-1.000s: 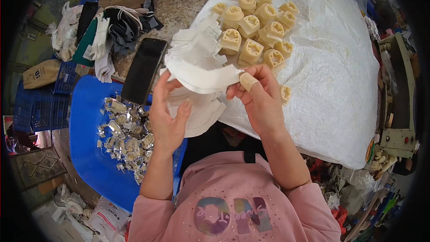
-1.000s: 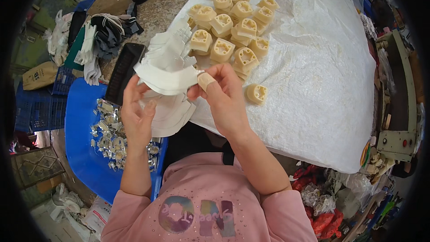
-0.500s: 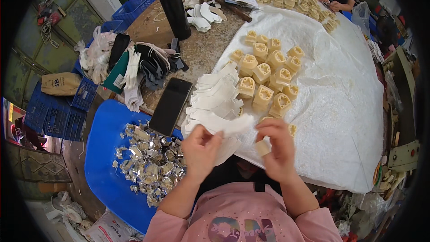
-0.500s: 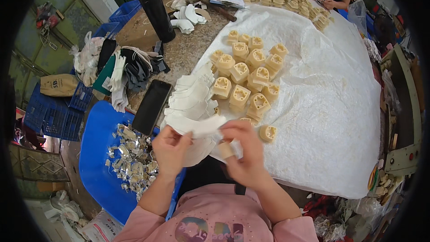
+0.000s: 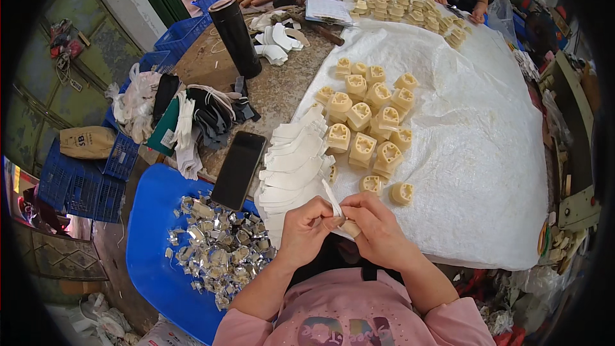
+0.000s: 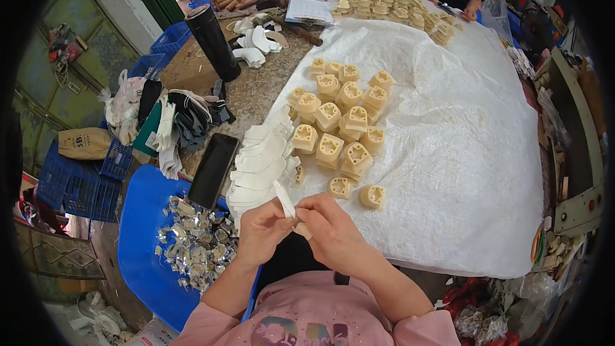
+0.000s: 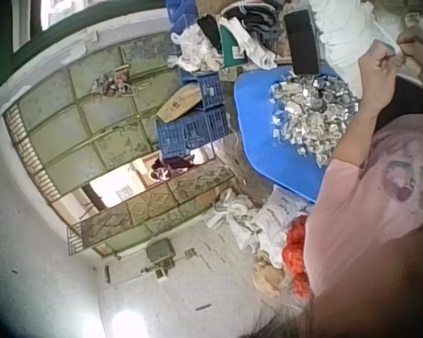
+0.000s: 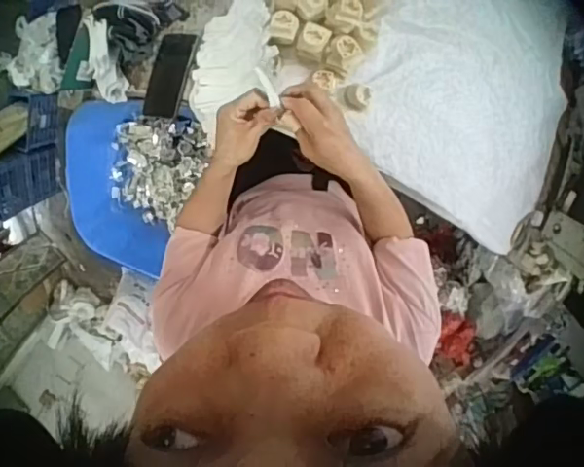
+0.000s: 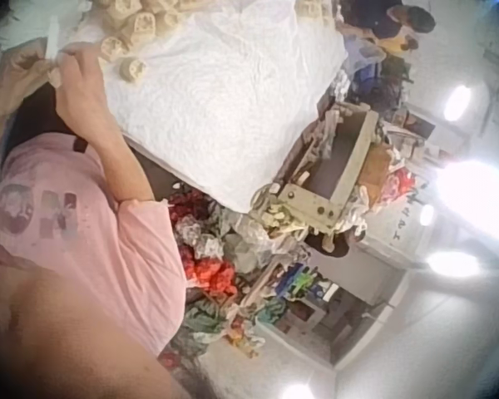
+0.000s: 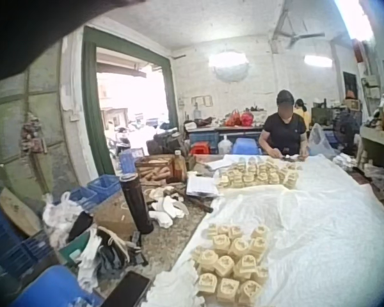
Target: The recorder is assembling small plastic and metal components for shoes, likely heels or internal supports.
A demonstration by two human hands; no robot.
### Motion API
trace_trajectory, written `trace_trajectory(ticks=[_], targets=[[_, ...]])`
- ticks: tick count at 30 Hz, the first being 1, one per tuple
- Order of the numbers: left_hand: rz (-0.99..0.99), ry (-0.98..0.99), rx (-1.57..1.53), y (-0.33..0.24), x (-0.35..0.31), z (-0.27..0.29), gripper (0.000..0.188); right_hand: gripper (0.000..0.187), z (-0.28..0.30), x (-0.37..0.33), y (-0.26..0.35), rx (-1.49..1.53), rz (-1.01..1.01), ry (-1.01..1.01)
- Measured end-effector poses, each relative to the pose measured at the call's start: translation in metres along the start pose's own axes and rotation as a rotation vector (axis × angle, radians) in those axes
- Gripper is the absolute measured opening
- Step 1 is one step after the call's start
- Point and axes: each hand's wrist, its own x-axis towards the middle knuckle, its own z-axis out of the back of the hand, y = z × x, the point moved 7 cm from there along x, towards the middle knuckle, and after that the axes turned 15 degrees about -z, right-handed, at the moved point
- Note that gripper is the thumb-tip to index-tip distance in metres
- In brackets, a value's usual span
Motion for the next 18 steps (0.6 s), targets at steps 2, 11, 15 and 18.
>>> trace_trajectory(ticks=[2, 11, 15, 18], targets=[[-0.100, 0.092, 0.242, -0.004, -0.001, -0.002, 0.014, 0.031, -0.001, -0.003, 0.000, 0.006, -0.023, 0.003], [-0.069, -0.265, 0.370, -0.012, -0.006, 0.033, 0.011, 0.024, 0.061, -0.027, -0.088, 0.431, -0.465, -0.561], [-0.228, -0.294, 0.986, -0.015, -0.004, 0.053, 0.015, 0.017, 0.085, -0.038, -0.084, 0.566, -0.434, -0.608], [-0.232, -0.294, 1.270, -0.018, -0.005, 0.049, 0.033, 0.016, 0.082, -0.043, -0.077, 0.436, -0.419, -0.566]])
